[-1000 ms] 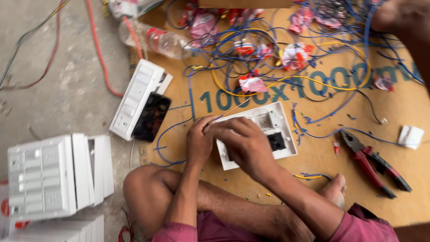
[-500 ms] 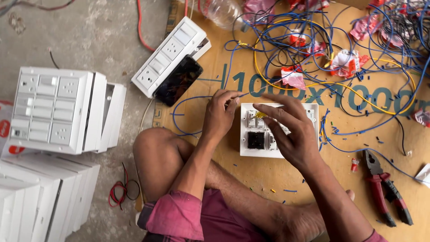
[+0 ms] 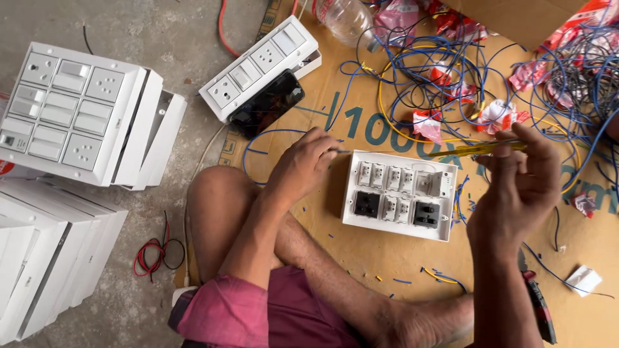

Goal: Wiring and assembling an electrical switchboard with multiple switches and sockets.

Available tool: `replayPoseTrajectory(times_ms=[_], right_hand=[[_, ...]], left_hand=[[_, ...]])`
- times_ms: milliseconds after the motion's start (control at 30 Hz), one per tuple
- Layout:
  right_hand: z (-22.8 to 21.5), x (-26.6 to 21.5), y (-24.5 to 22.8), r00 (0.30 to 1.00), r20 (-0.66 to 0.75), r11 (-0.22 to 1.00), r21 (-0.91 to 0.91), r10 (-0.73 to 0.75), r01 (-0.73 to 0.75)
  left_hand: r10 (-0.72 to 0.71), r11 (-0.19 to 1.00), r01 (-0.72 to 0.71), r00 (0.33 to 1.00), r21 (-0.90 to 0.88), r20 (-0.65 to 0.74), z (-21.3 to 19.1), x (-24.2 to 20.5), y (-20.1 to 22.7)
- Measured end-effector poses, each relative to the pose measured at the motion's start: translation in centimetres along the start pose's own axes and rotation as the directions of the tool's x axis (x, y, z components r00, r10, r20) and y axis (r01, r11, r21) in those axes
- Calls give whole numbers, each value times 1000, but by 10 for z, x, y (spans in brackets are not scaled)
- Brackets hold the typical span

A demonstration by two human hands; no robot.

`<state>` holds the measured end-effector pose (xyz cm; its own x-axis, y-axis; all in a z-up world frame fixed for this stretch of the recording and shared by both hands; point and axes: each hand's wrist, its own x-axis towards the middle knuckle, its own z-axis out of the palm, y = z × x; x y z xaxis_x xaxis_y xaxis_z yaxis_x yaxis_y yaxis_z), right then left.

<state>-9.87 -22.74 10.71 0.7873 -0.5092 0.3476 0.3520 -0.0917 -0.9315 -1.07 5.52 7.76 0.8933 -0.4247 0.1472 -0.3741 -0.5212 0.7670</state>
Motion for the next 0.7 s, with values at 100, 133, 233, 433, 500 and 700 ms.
replayPoseTrajectory(times_ms=[100,133,233,433,500,700], right_hand=[[-12,4,-9,1000,-23,1000,-25,8,-9],[-13,4,-10,1000,-27,1000,-26,6,-6],[-12,6,-12,999,-48,1000,-12,5,-5],[-12,6,-16,998,-52,1000,8,22,-22],[-15,7,-15,999,-34,999,8,33,-33],[-14,7,-17,999,-18,999,-1,36,-37]], left_hand=[[-80,984,67,994,163,74,-6,-8,0],[-75,985,62,994,162,77,-7,-10,-1],[-93,967,74,993,243,70,-8,-14,0],[-121,946,94,990,312,68,-6,-18,-10],[-117,927,87,991,365,63,-7,-19,-12],[-75,903,57,997,426,24,-8,-22,-21]])
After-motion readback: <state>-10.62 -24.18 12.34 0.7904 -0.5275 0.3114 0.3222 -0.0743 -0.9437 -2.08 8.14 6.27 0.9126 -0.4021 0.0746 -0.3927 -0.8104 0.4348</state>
